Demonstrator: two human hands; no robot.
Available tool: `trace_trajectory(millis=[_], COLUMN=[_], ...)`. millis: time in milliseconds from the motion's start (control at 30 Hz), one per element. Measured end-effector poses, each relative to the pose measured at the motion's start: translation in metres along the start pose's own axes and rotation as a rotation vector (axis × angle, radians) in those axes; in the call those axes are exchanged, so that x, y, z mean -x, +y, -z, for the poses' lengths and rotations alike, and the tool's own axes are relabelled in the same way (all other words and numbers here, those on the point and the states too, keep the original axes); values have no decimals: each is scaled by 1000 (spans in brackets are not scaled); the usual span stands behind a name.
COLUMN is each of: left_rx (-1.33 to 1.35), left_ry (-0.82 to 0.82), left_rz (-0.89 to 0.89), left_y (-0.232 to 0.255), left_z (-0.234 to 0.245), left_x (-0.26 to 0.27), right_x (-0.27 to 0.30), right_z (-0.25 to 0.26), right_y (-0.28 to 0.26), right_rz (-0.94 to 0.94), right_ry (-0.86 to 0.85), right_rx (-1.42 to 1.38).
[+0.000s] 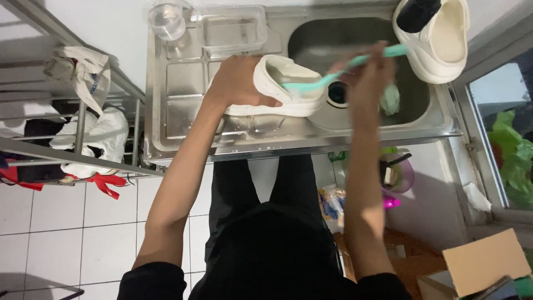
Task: Washing a white clog shoe by scrubbing it with a brush over a sink
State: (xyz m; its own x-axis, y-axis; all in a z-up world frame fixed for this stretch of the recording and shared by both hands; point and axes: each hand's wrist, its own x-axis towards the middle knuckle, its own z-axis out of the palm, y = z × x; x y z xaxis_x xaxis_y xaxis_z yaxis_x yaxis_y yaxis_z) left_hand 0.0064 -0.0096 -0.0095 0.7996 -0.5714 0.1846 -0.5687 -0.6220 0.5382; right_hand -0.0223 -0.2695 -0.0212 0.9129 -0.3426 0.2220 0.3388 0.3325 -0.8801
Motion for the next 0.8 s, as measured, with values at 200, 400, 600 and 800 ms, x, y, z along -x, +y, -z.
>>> trace_trajectory(millis=[200, 400, 600, 800], left_rx=[-33, -27, -32, -40], left_ry=[23, 4, 38, 25], left_rz=[17, 38, -22, 31], left_y=[-4, 2, 0, -5], left_z=[-5, 2, 2, 7], left_x=[7, 8, 3, 10], right_x=[26, 4, 2, 6], right_z=[-69, -23, -34, -57], right_y=[11, 10, 22, 11], right_rz=[98, -44, -88, -106], right_ry=[-340, -139, 122, -153], right_rx=[279, 257, 28, 372])
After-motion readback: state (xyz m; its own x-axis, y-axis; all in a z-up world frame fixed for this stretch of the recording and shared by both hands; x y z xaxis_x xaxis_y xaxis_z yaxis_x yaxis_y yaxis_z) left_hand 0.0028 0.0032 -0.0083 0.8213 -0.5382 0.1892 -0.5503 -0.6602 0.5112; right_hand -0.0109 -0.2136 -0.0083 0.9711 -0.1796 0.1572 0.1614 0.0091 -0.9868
